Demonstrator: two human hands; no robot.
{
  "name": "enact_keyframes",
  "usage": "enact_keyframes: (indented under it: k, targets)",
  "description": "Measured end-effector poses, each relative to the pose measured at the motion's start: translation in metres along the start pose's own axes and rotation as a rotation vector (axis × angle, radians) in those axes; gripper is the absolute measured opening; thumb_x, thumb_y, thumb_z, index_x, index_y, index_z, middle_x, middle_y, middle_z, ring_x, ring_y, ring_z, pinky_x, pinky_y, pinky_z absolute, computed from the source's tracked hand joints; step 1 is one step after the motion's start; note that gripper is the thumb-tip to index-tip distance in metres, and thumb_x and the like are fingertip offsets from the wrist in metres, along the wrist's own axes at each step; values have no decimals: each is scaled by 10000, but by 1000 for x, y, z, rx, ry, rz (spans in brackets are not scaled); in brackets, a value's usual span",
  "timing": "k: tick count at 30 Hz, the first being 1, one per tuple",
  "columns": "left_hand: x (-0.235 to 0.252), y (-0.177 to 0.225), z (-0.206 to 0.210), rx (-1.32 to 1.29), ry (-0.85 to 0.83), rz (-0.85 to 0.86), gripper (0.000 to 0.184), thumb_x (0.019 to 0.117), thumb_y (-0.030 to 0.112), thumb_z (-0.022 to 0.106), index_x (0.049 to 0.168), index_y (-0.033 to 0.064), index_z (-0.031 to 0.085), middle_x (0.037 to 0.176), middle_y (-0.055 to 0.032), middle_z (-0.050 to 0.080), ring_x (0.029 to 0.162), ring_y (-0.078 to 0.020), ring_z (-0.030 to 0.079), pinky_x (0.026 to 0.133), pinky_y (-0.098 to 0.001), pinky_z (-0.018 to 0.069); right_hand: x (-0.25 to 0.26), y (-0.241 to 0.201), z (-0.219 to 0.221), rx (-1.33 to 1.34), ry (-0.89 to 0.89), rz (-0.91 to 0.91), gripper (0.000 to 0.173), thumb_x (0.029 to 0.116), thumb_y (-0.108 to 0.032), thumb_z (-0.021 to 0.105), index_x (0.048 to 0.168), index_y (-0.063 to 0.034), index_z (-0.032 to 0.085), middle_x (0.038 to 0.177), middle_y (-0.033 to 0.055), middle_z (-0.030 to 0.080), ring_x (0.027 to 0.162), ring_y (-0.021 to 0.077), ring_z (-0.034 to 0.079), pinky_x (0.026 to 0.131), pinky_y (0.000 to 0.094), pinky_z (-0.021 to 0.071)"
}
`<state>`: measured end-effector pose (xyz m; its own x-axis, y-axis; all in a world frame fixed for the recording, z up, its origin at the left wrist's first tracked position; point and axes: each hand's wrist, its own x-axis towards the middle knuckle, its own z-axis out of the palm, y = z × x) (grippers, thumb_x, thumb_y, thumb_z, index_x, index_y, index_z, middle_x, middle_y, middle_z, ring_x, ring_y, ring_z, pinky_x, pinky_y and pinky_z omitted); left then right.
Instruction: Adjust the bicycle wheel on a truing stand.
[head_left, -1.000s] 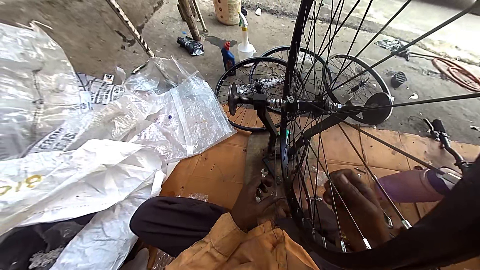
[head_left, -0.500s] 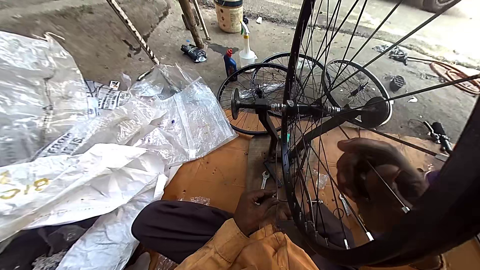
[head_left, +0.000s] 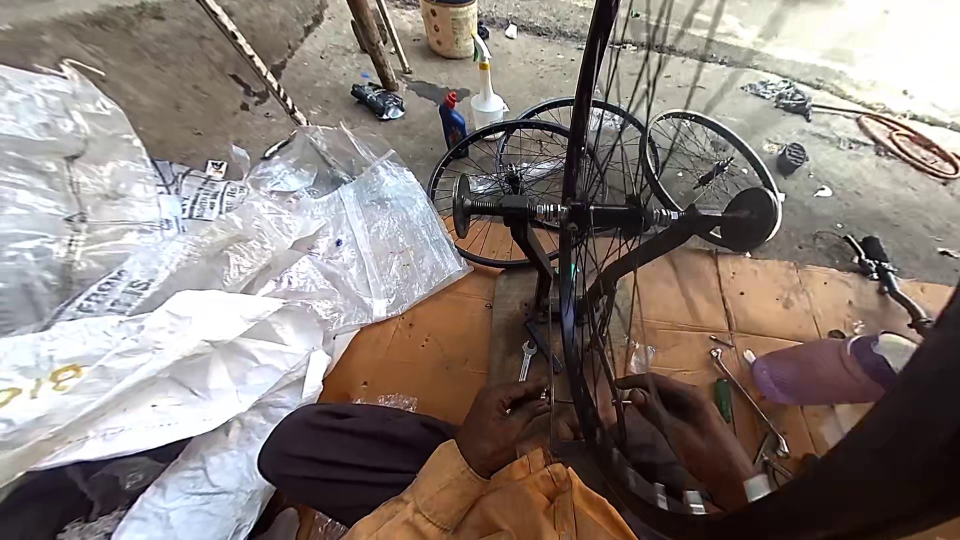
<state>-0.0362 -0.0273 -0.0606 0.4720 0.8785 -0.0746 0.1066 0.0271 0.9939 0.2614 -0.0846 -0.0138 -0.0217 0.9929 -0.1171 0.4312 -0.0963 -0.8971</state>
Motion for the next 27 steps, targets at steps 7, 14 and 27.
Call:
enact_keyframes:
  k: [7,14,27]
  targets:
    - [-1,-2,2,216,25,198,249,1001,176,650,1187,36,739,1080,-28,760,994,-68,721,926,-263,600,-7,-10,0,144,106,2,276,1008,-363,596,1131,-170,752,747,-12,627,569,100,520,510,256,448]
    - [-2,-5,2,225,31,225,255,1006,181,645,1196,35,733,1093,-35,758,999,-79,724,927,-274,605,-19,-31,-1,217,126,-179,340,1000,-387,631,1128,-89,734,873,21,696,688,112,620,603,257,543]
    - [-1,-4,2,229,36,231,249,1006,194,642,1176,43,743,1046,-25,760,962,-54,719,901,-248,601,-45,-77,1,311,109,-591,355,883,-480,765,1040,-172,685,984,-30,677,881,68,650,733,214,554]
